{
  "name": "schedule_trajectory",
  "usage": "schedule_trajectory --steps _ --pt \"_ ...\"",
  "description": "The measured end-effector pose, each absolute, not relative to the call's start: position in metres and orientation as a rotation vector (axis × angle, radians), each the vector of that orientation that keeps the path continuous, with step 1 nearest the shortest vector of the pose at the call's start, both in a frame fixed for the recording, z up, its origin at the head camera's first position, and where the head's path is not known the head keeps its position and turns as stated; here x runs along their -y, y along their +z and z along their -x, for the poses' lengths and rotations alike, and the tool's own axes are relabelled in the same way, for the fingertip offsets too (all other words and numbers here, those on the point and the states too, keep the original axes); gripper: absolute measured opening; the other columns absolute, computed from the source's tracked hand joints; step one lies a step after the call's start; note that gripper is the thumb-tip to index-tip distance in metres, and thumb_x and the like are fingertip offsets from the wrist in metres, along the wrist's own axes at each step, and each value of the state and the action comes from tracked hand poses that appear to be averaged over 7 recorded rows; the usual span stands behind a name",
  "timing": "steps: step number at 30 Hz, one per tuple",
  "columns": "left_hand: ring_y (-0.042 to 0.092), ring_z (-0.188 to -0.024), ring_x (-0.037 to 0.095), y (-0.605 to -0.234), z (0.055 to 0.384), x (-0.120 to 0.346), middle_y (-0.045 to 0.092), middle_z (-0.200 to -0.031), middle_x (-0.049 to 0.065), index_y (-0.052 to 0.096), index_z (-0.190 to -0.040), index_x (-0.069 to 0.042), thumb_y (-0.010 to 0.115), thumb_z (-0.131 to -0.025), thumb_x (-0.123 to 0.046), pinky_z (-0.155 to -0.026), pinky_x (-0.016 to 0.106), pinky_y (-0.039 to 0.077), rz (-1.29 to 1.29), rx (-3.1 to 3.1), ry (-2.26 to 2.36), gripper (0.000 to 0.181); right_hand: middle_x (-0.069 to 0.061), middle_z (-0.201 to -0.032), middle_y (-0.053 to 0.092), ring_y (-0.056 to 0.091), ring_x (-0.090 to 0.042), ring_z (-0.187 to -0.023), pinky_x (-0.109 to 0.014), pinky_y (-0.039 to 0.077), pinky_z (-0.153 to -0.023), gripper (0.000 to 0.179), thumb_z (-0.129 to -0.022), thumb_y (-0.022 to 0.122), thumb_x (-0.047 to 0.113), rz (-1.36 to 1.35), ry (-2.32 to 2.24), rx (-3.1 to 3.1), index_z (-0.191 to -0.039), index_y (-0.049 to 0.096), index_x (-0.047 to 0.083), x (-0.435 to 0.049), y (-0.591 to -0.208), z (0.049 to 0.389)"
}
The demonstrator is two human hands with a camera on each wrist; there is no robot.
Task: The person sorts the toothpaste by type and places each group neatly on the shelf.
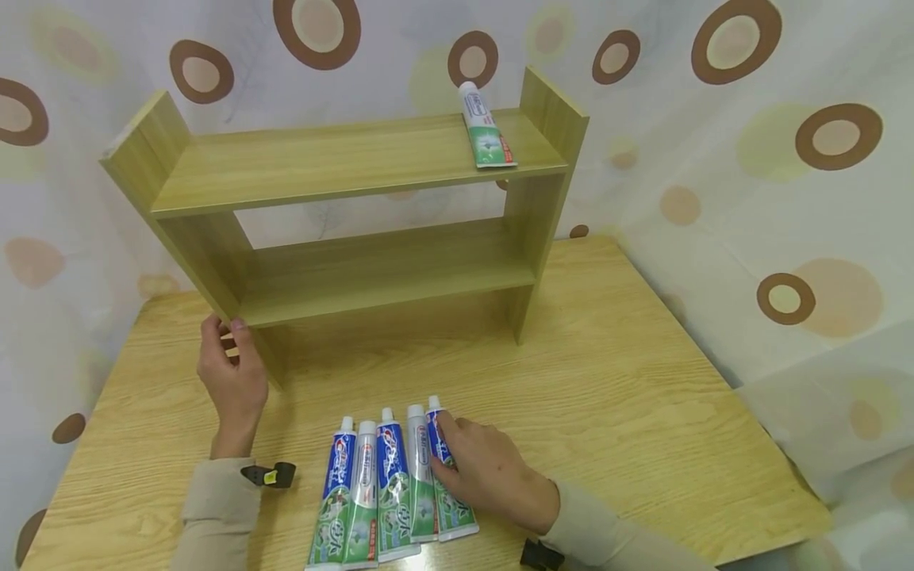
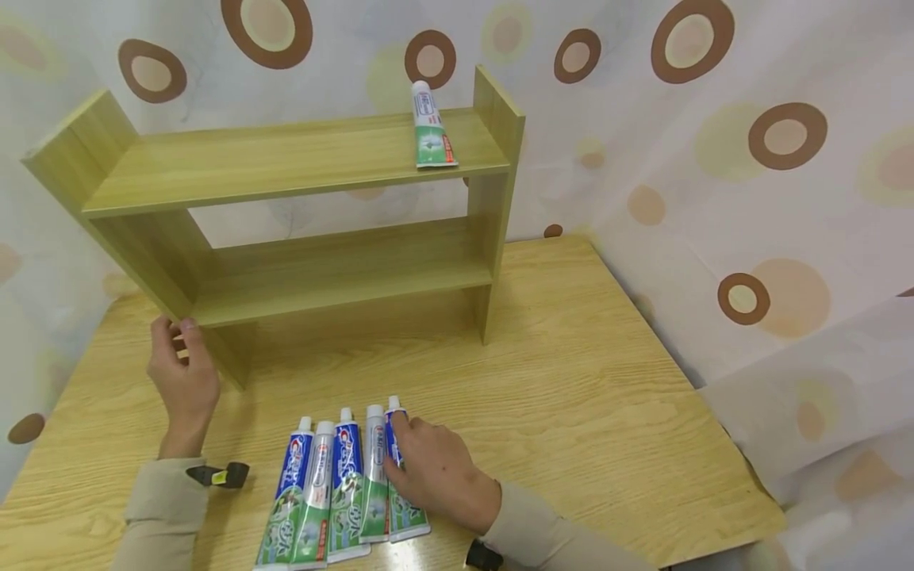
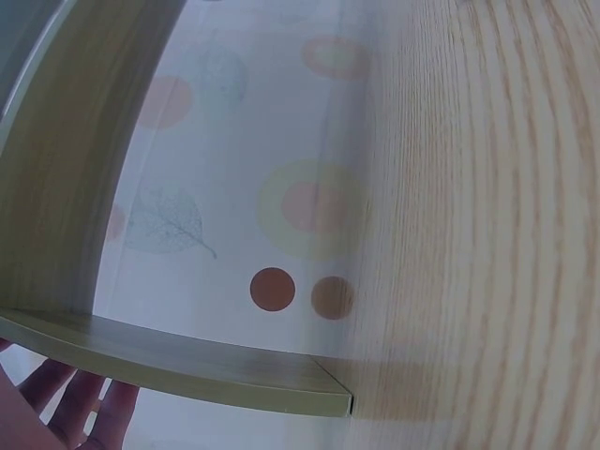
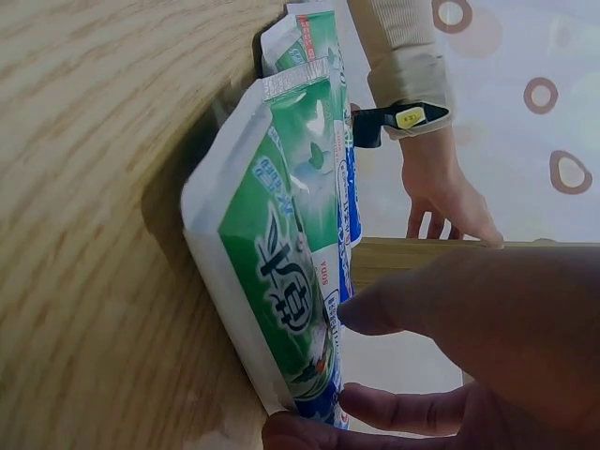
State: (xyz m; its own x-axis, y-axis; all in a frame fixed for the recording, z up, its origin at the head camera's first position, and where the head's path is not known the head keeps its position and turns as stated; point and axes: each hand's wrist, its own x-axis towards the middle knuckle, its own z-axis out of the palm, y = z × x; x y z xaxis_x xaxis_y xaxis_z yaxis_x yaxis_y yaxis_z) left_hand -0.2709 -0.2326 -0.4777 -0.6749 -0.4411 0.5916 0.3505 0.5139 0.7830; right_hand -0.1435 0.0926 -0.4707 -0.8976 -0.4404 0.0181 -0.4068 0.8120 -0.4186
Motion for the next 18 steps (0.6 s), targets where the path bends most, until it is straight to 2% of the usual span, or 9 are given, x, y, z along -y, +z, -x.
schedule_trajectory --steps 3,7,18 --pt "0.053 -0.084 -0.007 -0.4787 0.2715 0.2331 0.064 -0.109 -0.009 0.066 -0.137 0.002 0.050 -0.110 -0.022 -0.065 0.005 0.040 -0.078 1.949 -1.245 0.039 -0.011 -0.095 0.075 0.062 -0.008 -0.067 -0.019 0.045 -0.052 0.046 -0.101 0.078 0.026 0.675 -0.635 -2.914 -0.133 0.062 -0.003 -0.0921 -0.4718 0.1431" --pt "0.053 -0.083 -0.006 -0.4790 0.2729 0.2337 0.058 -0.106 -0.019 0.067 -0.136 0.002 0.050 -0.110 -0.022 -0.064 0.004 0.040 -0.081 1.949 -1.241 0.039 -0.012 -0.098 0.076 0.068 -0.012 -0.070 -0.021 0.049 -0.054 0.054 -0.098 0.081 0.030 0.662 -0.593 -2.917 -0.135 0.060 -0.002 -0.0916 -0.4719 0.1432" --pt "0.053 -0.084 -0.005 -0.4780 0.2723 0.2331 0.057 -0.107 -0.021 0.067 -0.136 0.002 0.050 -0.111 -0.023 -0.064 0.006 0.040 -0.093 1.954 -1.247 0.039 -0.012 -0.093 0.075 0.058 -0.007 -0.062 -0.019 0.044 -0.049 0.054 -0.091 0.088 0.025 0.586 -0.625 -2.904 -0.130 0.060 -0.001 -0.0882 -0.4685 0.1440"
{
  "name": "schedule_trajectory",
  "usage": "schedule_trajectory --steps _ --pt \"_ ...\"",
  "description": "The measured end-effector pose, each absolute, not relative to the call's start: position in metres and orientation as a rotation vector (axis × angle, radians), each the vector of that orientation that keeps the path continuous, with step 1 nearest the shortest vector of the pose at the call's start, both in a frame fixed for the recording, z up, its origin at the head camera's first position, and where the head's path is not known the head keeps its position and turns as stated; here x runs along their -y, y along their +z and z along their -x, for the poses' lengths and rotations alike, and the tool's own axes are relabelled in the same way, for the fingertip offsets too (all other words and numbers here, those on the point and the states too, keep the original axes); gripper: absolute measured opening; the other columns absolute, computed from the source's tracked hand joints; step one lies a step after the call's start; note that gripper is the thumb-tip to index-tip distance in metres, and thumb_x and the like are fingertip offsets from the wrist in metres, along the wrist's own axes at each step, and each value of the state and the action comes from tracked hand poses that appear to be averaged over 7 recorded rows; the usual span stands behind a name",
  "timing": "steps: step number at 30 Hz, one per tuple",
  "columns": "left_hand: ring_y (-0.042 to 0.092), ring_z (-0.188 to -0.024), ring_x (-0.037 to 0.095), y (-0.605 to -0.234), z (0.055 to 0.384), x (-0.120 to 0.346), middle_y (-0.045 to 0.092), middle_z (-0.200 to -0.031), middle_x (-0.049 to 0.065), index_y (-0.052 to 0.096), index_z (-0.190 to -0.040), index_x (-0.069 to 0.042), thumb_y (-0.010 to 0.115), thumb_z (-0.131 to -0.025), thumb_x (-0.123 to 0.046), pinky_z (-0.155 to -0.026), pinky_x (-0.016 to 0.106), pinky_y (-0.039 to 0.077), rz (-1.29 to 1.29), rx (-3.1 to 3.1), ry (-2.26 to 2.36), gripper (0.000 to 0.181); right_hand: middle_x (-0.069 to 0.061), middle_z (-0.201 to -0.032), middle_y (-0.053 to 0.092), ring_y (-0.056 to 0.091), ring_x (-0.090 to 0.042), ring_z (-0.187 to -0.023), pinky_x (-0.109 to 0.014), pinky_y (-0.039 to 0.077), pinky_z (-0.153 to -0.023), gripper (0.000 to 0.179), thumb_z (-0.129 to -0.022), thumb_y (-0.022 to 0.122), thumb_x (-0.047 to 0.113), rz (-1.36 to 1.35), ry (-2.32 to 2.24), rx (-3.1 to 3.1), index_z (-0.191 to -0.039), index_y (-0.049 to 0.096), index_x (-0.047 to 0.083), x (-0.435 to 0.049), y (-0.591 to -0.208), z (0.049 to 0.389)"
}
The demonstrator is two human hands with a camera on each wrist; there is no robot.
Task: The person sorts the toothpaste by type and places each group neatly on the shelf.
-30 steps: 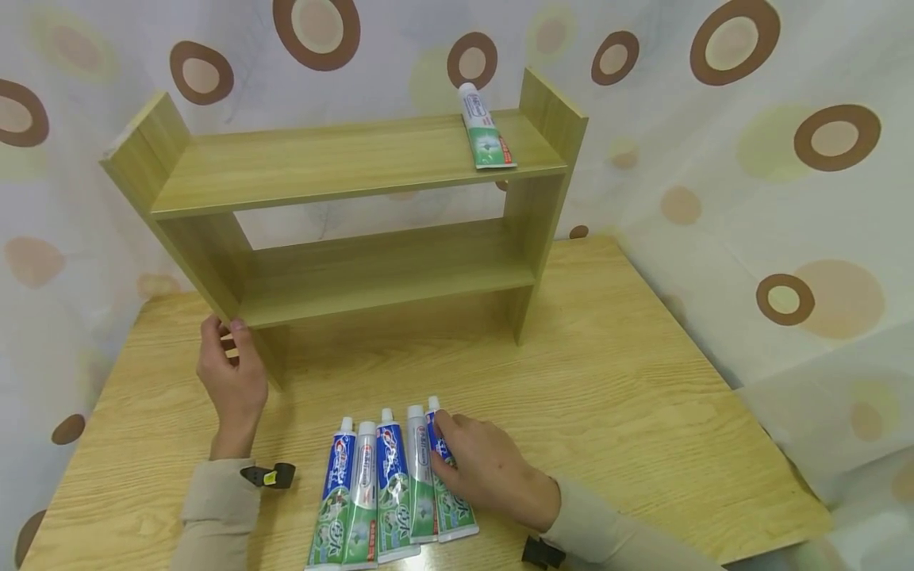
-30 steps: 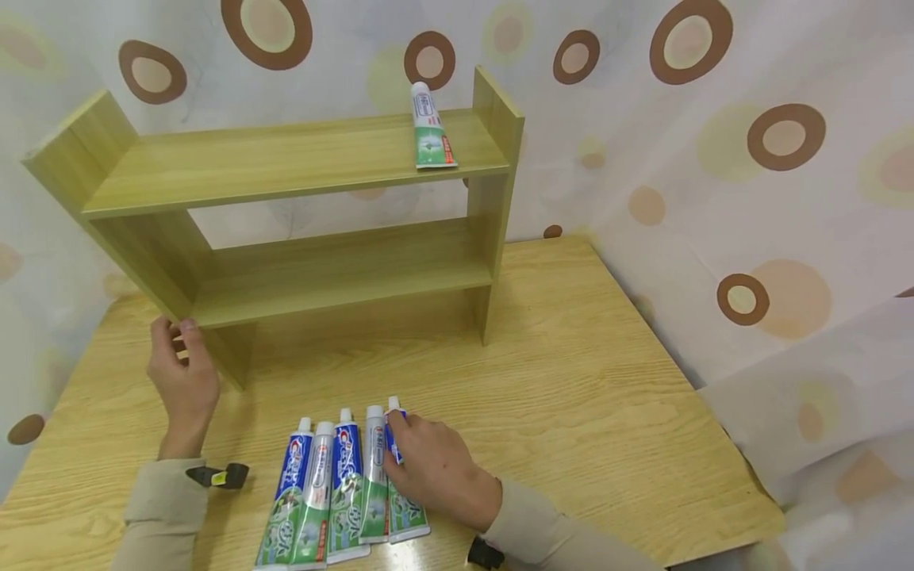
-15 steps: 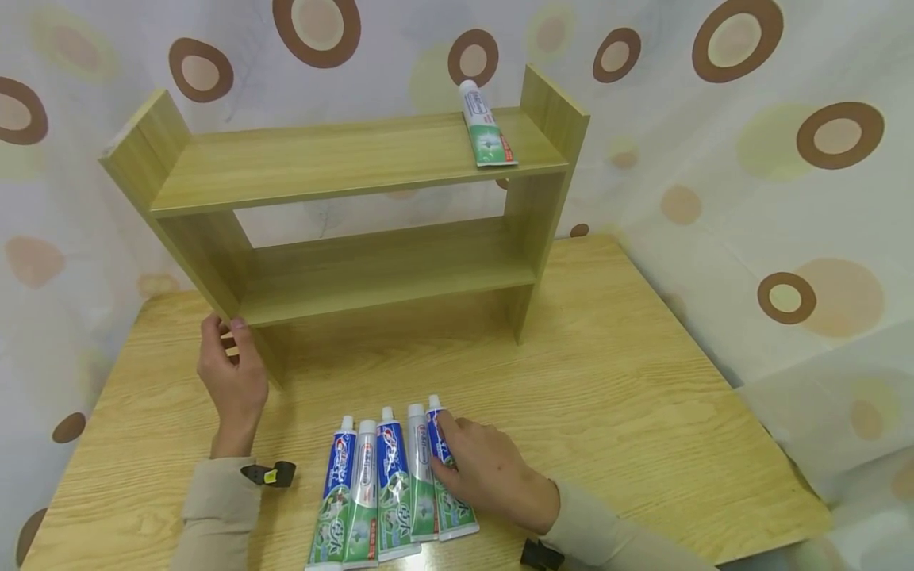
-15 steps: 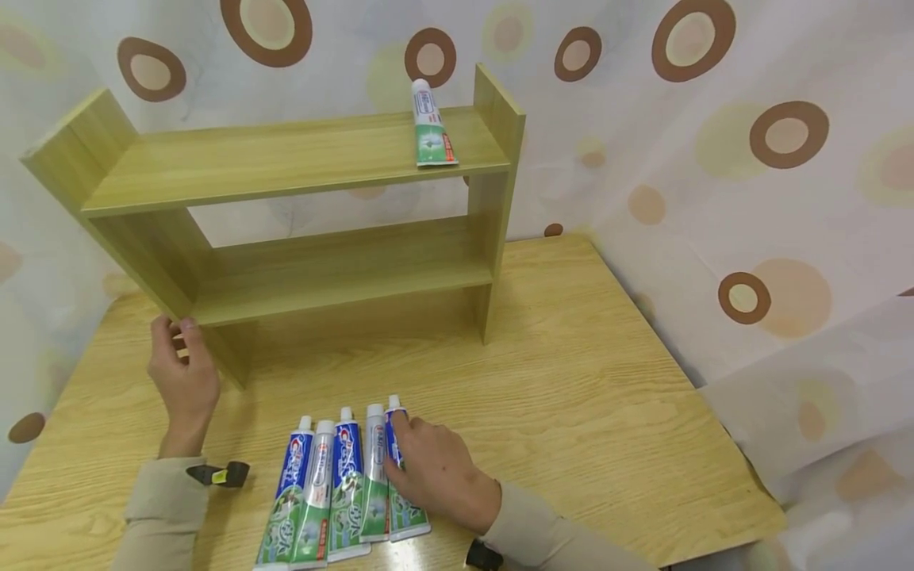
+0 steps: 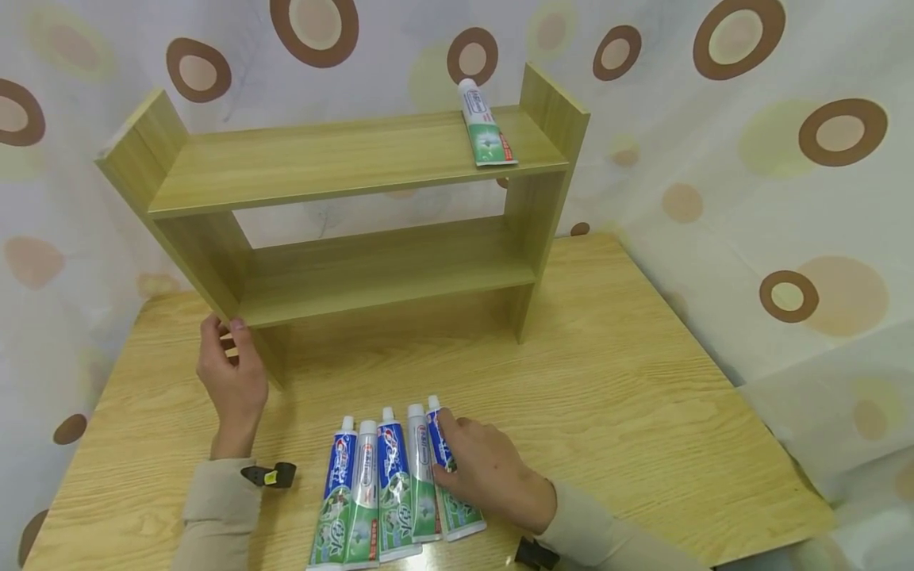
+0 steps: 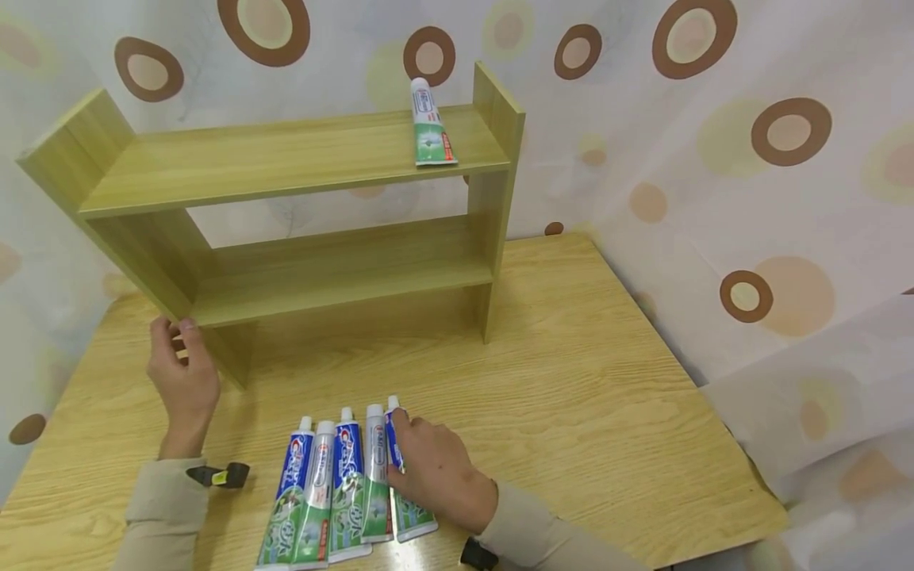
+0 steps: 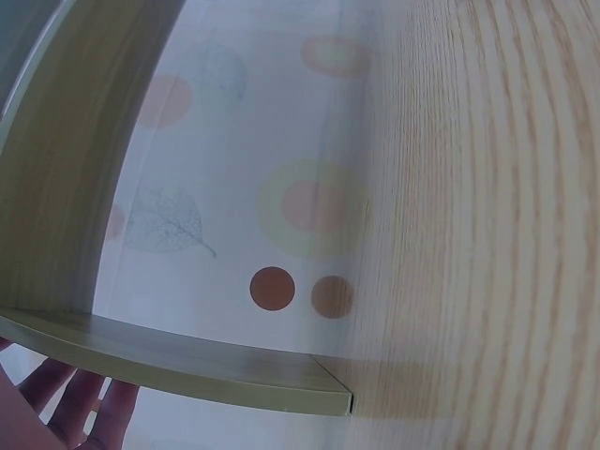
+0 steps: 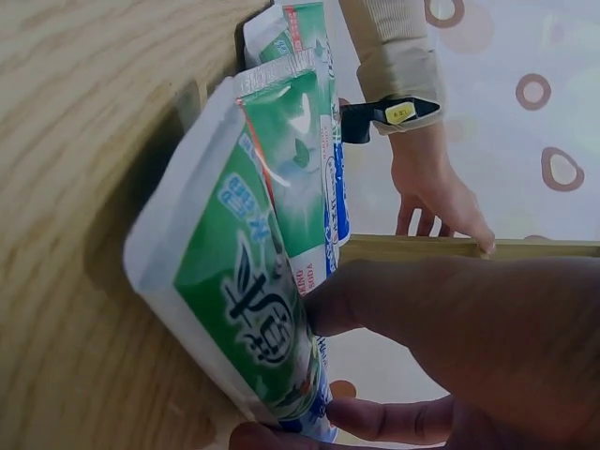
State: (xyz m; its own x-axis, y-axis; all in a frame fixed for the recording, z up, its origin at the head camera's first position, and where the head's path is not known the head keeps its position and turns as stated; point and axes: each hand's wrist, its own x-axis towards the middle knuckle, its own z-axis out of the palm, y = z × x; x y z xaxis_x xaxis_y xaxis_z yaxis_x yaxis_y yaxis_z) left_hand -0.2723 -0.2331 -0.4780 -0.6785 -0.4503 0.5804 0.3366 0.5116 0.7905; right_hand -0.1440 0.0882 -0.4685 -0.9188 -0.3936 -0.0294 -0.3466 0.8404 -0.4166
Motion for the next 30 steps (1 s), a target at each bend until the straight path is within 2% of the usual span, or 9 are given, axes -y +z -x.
schedule_trajectory --steps 8,14,21,30 --pt "0.052 -0.082 -0.006 -0.476 0.275 0.234 0.056 -0.104 -0.025 0.068 -0.134 0.002 0.050 -0.110 -0.021 -0.064 0.005 0.039 -0.093 1.943 -1.233 0.038 -0.015 -0.103 0.075 0.067 -0.014 -0.069 -0.021 0.051 -0.055 0.064 -0.093 0.087 0.029 0.539 -0.673 -2.855 -0.140 0.054 0.000 -0.089 -0.472 0.143" --pt "0.052 -0.082 -0.006 -0.476 0.274 0.233 0.056 -0.104 -0.023 0.068 -0.133 0.003 0.050 -0.110 -0.022 -0.064 0.005 0.039 -0.088 1.949 -1.228 0.038 -0.020 -0.107 0.074 0.064 -0.014 -0.064 -0.021 0.050 -0.052 0.065 -0.093 0.087 0.026 0.531 -0.643 -2.839 -0.139 0.050 0.000 -0.085 -0.472 0.140" --pt "0.053 -0.082 -0.006 -0.475 0.272 0.232 0.055 -0.103 -0.024 0.067 -0.132 0.005 0.050 -0.110 -0.022 -0.064 0.005 0.039 -0.085 1.948 -1.231 0.039 -0.017 -0.097 0.068 0.059 -0.014 -0.059 -0.019 0.045 -0.047 0.067 -0.090 0.088 0.020 0.496 -0.607 -2.899 -0.138 0.048 -0.005 -0.078 -0.473 0.134" --pt "0.053 -0.083 -0.008 -0.477 0.271 0.233 0.061 -0.107 -0.013 0.067 -0.136 0.003 0.050 -0.110 -0.023 -0.064 0.005 0.039 -0.093 1.955 -1.237 0.040 -0.016 -0.095 0.067 0.056 -0.012 -0.055 -0.018 0.042 -0.044 0.066 -0.086 0.090 0.016 0.525 -0.576 -2.938 -0.133 0.049 -0.005 -0.075 -0.475 0.132"
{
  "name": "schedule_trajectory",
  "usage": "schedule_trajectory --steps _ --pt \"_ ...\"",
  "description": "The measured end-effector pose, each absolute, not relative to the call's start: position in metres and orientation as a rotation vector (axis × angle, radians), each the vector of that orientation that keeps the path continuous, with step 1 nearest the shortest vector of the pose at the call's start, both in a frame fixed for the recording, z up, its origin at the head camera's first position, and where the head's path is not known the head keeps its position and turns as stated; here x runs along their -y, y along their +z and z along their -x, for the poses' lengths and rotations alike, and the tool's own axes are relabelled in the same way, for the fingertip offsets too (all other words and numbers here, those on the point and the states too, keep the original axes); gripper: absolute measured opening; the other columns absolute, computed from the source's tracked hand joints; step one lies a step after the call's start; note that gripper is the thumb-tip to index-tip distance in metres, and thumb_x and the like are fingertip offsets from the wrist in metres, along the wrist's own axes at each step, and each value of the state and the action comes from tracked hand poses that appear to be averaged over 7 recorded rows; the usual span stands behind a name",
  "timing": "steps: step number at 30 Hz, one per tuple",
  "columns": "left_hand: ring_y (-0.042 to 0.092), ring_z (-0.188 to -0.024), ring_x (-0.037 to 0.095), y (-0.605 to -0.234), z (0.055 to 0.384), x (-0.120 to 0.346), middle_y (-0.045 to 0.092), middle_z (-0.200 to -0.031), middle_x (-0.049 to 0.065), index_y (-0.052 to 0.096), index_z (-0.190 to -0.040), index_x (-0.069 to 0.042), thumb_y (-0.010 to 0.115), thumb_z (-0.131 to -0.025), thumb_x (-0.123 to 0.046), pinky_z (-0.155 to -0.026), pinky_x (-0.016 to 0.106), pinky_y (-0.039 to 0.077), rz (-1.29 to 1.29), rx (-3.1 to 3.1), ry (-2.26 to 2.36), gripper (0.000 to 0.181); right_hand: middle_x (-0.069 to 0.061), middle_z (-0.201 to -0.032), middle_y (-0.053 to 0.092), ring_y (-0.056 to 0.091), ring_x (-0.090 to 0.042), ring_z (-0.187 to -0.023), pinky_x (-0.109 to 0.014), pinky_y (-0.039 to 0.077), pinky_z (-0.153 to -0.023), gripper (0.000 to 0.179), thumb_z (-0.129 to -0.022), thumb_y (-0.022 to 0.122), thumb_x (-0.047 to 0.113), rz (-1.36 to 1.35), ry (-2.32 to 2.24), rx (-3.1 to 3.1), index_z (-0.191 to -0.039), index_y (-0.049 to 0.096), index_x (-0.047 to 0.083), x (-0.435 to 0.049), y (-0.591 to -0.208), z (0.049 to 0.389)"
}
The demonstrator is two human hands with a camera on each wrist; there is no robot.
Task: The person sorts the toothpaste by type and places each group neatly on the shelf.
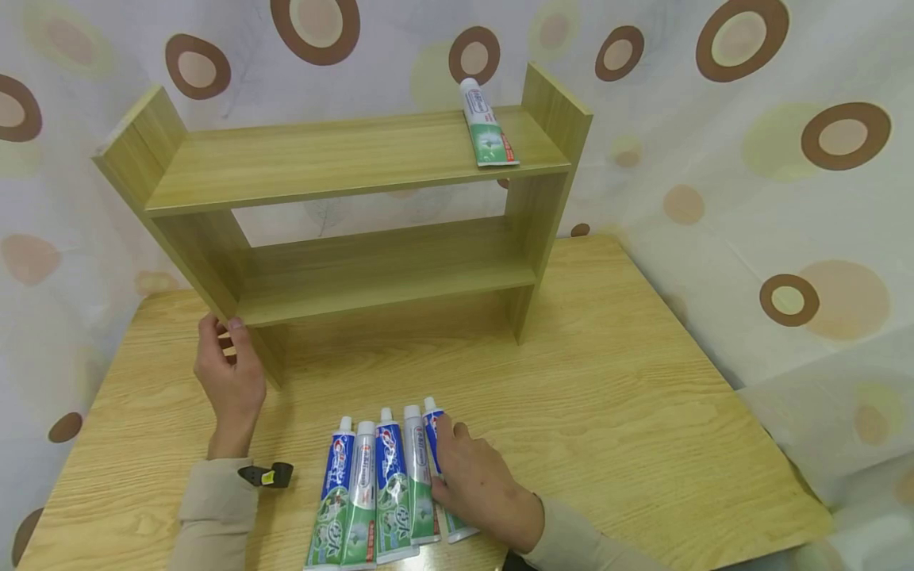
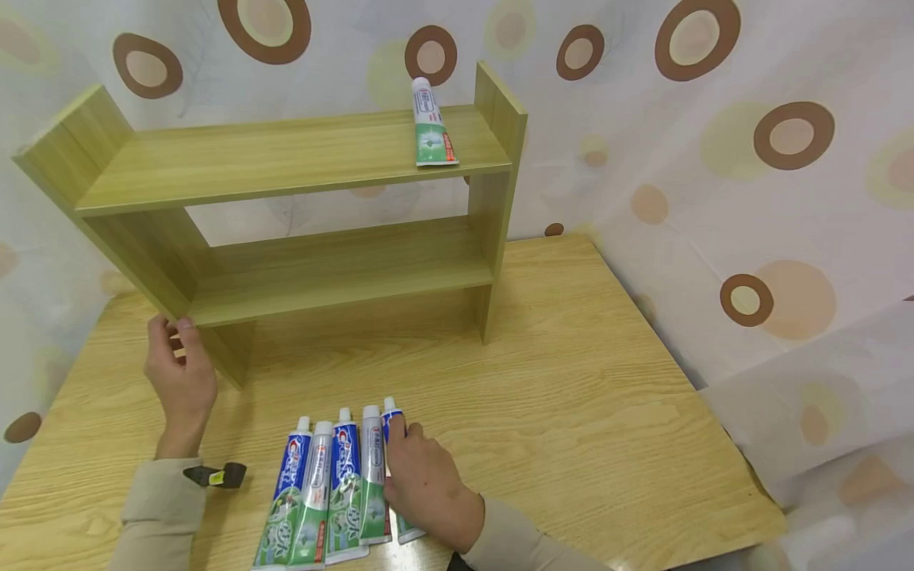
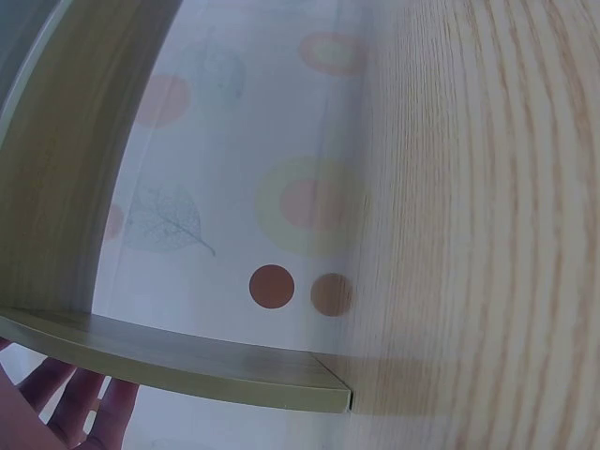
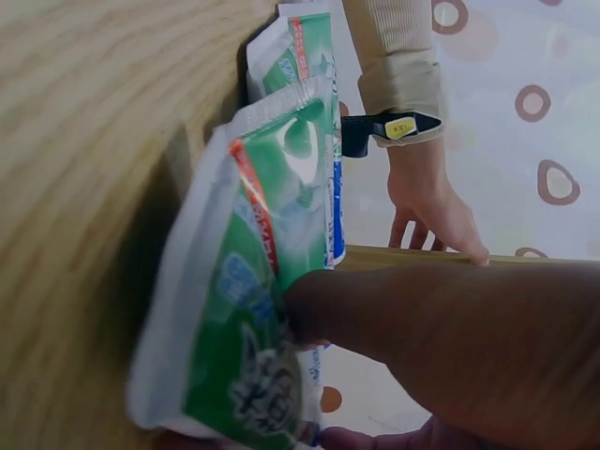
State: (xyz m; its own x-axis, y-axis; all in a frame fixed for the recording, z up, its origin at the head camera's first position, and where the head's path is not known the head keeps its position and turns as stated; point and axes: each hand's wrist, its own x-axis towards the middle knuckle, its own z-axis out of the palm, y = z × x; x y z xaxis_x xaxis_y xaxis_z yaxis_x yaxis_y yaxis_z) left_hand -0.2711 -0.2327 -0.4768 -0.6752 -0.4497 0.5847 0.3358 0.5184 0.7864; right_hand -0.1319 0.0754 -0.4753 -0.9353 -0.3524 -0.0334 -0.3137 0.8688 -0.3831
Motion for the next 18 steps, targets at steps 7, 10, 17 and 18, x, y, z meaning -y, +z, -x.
schedule_trajectory --steps 7,10,17,18 --pt "0.054 -0.083 -0.006 -0.4778 0.2711 0.2334 0.065 -0.109 -0.005 0.067 -0.137 0.001 0.050 -0.110 -0.023 -0.064 0.005 0.039 -0.105 1.952 -1.239 0.040 -0.022 -0.107 0.070 0.065 -0.017 -0.062 -0.022 0.053 -0.051 0.071 -0.088 0.087 0.015 0.547 -0.629 -2.918 -0.142 0.046 -0.006 -0.0798 -0.4791 0.1325" --pt "0.053 -0.083 -0.007 -0.4781 0.2707 0.2328 0.070 -0.110 0.007 0.067 -0.137 0.003 0.050 -0.111 -0.023 -0.065 0.005 0.039 -0.096 1.958 -1.234 0.040 -0.022 -0.108 0.071 0.069 -0.021 -0.068 -0.025 0.058 -0.056 0.070 -0.089 0.086 0.014 0.551 -0.652 -2.897 -0.143 0.047 -0.006 -0.0820 -0.4786 0.1330" --pt "0.053 -0.085 -0.006 -0.4773 0.2711 0.2330 0.067 -0.108 -0.004 0.066 -0.136 0.004 0.050 -0.111 -0.023 -0.065 0.005 0.040 -0.086 1.962 -1.242 0.040 -0.015 -0.104 0.071 0.067 -0.013 -0.067 -0.018 0.054 -0.057 0.051 -0.093 0.081 0.013 0.591 -0.731 -2.901 -0.133 0.053 0.000 -0.0846 -0.4808 0.1350" --pt "0.054 -0.085 -0.005 -0.4772 0.2713 0.2332 0.064 -0.108 -0.010 0.066 -0.136 0.004 0.050 -0.111 -0.023 -0.065 0.006 0.040 -0.086 1.961 -1.244 0.040 -0.014 -0.103 0.070 0.064 -0.011 -0.067 -0.016 0.052 -0.056 0.049 -0.093 0.080 0.013 0.592 -0.744 -2.903 -0.132 0.054 0.001 -0.0848 -0.4811 0.1353"
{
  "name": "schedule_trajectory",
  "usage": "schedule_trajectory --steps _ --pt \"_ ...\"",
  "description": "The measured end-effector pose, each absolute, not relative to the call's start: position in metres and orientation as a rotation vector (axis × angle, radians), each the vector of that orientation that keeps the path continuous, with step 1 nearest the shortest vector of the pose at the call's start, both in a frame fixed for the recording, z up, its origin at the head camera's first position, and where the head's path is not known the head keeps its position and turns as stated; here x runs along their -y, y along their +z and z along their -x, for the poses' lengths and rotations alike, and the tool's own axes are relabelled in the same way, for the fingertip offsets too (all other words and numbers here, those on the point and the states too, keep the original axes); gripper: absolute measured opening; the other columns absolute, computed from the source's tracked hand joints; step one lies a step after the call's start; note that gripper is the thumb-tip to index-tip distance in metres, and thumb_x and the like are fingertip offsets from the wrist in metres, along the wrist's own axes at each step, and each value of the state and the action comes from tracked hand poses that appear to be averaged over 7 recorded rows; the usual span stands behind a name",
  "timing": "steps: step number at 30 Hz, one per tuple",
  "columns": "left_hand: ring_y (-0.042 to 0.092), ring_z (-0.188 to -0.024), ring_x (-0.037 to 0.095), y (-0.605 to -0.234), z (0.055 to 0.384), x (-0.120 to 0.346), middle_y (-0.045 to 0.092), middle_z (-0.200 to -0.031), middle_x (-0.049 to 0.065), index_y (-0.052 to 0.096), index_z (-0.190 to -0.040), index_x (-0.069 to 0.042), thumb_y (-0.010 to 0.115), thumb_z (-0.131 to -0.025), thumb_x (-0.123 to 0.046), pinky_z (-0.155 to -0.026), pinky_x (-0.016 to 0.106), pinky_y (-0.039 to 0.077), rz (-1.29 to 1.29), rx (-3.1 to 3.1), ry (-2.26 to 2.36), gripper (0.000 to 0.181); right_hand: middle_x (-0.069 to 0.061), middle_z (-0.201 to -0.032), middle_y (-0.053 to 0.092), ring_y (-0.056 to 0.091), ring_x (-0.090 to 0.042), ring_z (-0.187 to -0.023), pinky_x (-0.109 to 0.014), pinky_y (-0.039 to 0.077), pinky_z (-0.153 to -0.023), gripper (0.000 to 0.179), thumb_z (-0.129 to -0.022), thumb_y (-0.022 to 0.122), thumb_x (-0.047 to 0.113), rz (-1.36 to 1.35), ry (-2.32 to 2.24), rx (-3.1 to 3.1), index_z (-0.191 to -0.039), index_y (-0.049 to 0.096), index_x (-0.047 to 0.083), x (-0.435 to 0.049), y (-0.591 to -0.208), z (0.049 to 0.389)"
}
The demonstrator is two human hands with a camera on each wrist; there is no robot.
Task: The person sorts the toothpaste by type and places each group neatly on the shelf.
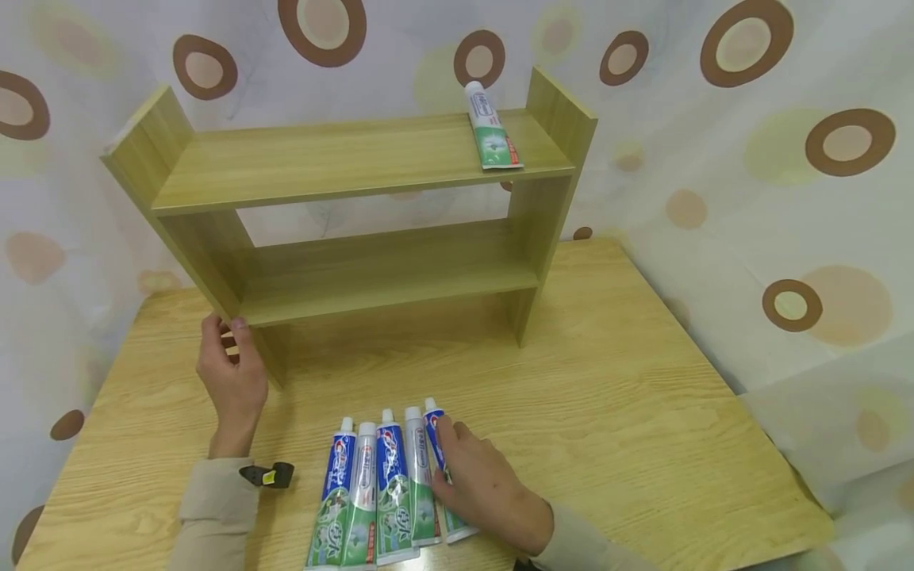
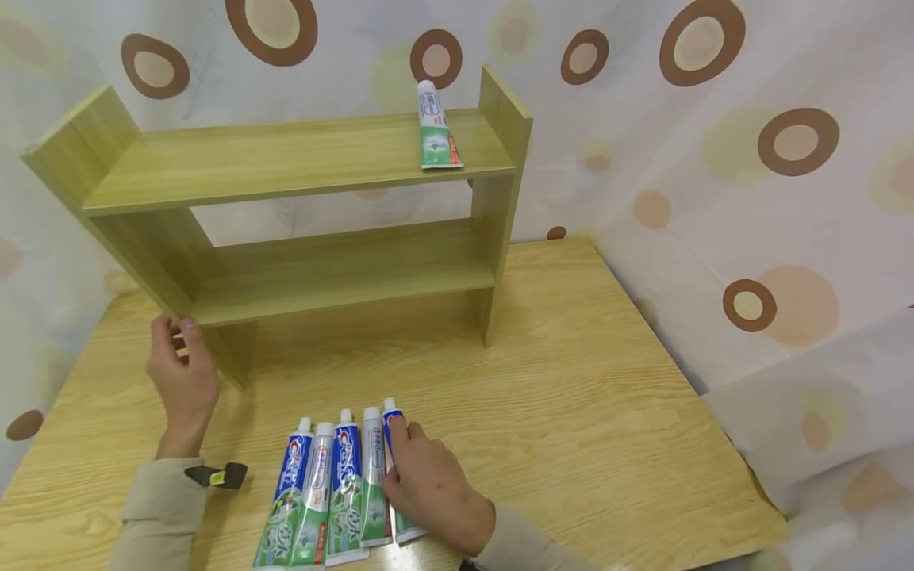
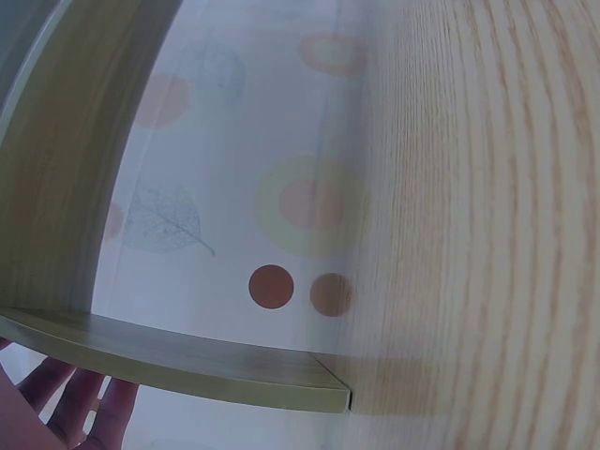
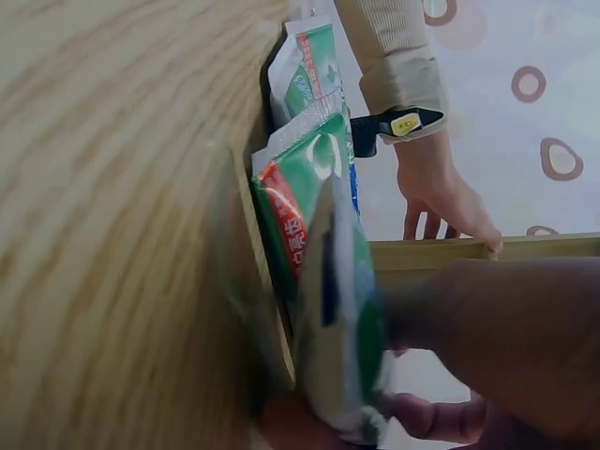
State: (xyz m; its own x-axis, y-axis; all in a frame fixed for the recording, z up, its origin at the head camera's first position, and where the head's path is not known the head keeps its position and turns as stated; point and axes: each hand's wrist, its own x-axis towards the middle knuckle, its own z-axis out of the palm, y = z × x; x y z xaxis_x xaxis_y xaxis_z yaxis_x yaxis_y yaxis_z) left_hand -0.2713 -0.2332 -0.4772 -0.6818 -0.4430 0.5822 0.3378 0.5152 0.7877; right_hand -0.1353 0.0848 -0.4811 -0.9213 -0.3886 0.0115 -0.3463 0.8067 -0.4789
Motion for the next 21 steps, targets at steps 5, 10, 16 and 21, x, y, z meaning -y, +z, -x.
schedule_trajectory --steps 5,10,16,21 --pt "0.053 -0.084 -0.006 -0.478 0.272 0.233 0.057 -0.106 -0.023 0.067 -0.136 0.003 0.050 -0.110 -0.021 -0.064 0.005 0.040 -0.081 1.952 -1.247 0.039 -0.004 -0.096 0.060 0.053 -0.005 -0.066 -0.014 0.044 -0.054 0.037 -0.098 0.075 0.013 0.566 -0.806 -2.905 -0.128 0.055 0.004 -0.086 -0.478 0.136" --pt "0.053 -0.083 -0.006 -0.479 0.272 0.233 0.057 -0.106 -0.021 0.067 -0.136 0.003 0.050 -0.110 -0.021 -0.064 0.005 0.039 -0.076 1.952 -1.242 0.039 0.000 -0.090 0.052 0.046 -0.005 -0.063 -0.013 0.038 -0.049 0.025 -0.098 0.073 0.009 0.577 -0.842 -2.959 -0.114 0.054 0.007 -0.088 -0.470 0.139" --pt "0.053 -0.083 -0.006 -0.479 0.273 0.233 0.061 -0.108 -0.014 0.067 -0.136 0.002 0.050 -0.110 -0.021 -0.064 0.005 0.040 -0.080 1.960 -1.238 0.039 0.001 -0.088 0.050 0.044 -0.004 -0.063 -0.012 0.037 -0.048 0.019 -0.098 0.072 0.008 0.593 -0.873 -3.004 -0.103 0.053 0.010 -0.091 -0.463 0.142" --pt "0.053 -0.083 -0.005 -0.479 0.272 0.233 0.063 -0.108 -0.010 0.067 -0.136 0.002 0.050 -0.110 -0.022 -0.064 0.005 0.039 -0.091 1.963 -1.239 0.039 0.002 -0.088 0.050 0.043 -0.003 -0.062 -0.012 0.035 -0.048 0.018 -0.097 0.072 0.008 0.623 -0.868 -3.033 -0.100 0.054 0.010 -0.094 -0.456 0.146"
